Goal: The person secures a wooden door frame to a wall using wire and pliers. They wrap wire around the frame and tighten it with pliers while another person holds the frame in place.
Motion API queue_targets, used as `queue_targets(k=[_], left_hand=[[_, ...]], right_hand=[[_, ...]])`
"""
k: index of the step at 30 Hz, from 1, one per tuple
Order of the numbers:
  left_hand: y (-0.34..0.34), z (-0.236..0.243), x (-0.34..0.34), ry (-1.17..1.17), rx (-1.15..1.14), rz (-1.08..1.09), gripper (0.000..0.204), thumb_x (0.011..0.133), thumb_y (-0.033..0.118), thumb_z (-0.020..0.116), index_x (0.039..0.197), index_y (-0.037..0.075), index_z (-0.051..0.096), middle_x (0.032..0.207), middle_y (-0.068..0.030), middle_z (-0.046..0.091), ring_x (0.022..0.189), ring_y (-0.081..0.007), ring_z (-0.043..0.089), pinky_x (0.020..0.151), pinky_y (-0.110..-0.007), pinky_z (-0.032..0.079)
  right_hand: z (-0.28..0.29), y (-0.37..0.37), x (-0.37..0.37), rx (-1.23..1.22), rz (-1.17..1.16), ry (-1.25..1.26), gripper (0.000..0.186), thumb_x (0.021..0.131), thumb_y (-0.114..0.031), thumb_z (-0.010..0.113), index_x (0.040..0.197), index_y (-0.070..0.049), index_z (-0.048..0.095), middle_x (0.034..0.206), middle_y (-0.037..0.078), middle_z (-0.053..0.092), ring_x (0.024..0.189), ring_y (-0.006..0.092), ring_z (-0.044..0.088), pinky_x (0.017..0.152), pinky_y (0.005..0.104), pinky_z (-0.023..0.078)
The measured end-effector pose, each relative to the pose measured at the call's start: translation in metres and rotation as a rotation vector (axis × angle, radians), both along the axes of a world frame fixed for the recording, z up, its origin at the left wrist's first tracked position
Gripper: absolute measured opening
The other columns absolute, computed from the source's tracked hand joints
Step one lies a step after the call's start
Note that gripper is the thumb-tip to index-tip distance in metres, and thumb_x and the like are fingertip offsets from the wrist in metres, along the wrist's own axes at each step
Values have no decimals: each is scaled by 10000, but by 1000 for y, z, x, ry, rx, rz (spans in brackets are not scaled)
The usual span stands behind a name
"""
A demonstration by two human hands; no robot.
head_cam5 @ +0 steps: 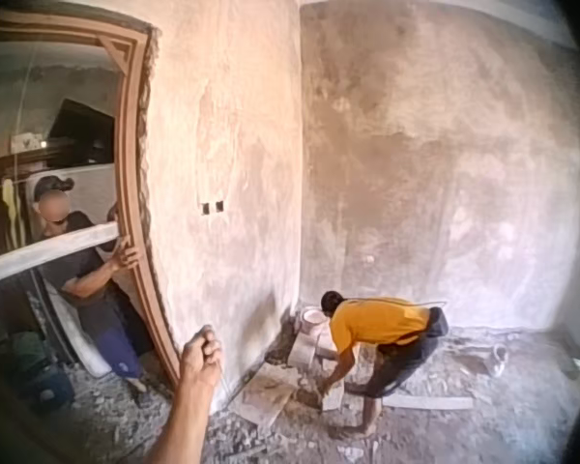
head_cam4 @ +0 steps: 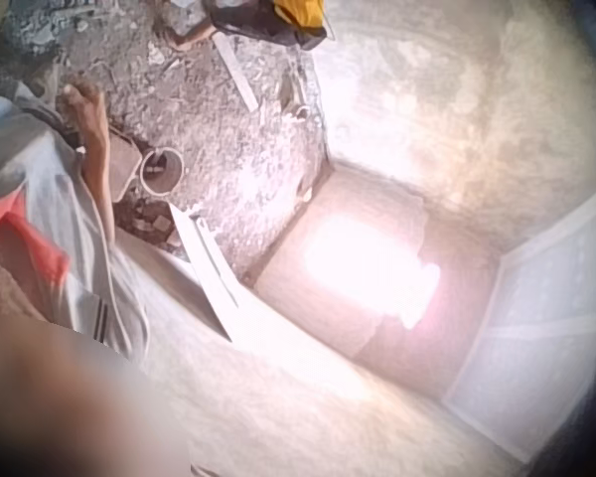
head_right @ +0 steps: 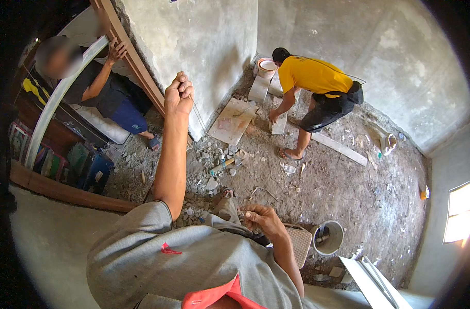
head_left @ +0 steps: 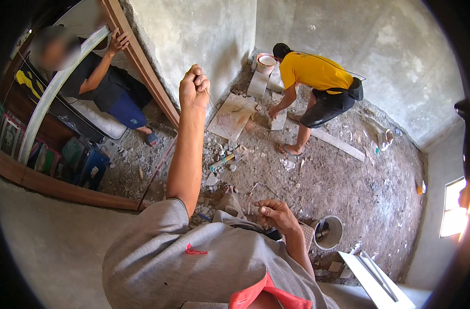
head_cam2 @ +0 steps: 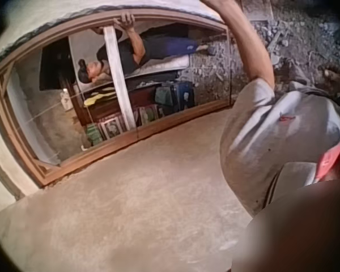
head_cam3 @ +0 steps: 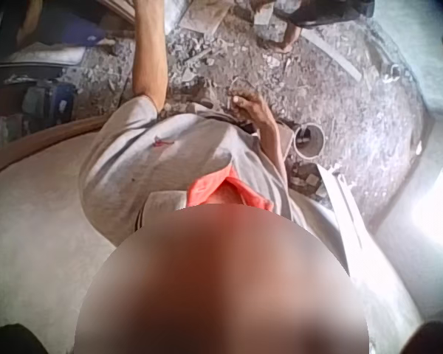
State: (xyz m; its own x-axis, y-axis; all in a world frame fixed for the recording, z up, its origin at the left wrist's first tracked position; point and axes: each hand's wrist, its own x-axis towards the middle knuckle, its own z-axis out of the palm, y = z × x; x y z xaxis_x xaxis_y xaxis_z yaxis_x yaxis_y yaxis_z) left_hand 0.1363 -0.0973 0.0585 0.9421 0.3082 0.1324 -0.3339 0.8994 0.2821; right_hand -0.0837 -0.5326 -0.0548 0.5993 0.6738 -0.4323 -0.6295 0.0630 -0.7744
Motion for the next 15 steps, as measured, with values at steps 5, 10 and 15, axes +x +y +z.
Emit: queue_targets(k=[5, 10, 15], left_hand=[[-1, -7, 3, 33, -26, 0, 95, 1056, 56, 527, 1010, 1, 590, 786, -57, 558, 533, -116, 448, 401, -245, 319], [-8, -4, 6, 80, 2, 32, 92, 1054, 51, 524, 997, 13, 586, 784, -47, 549, 532, -104, 441, 402, -238, 315], [-20, 8, 8, 72, 79, 52, 89, 1049, 39, 524, 996, 14, 591, 785, -46, 545, 533, -94, 436, 401, -233, 309]], right_hand=[[-16, 1, -4, 18, -103, 72, 348, 944, -238, 788, 1176, 14, 725, 827, 52, 738, 648, 93, 649, 564, 246, 488], [-16, 6, -6, -119, -152, -34, 234, 949, -195, 782, 1087, -9, 748, 792, 43, 731, 621, 93, 646, 540, 253, 497], [-17, 9, -7, -69, -189, -44, 154, 974, -171, 751, 1000, -19, 740, 776, 40, 719, 622, 111, 652, 554, 263, 518]])
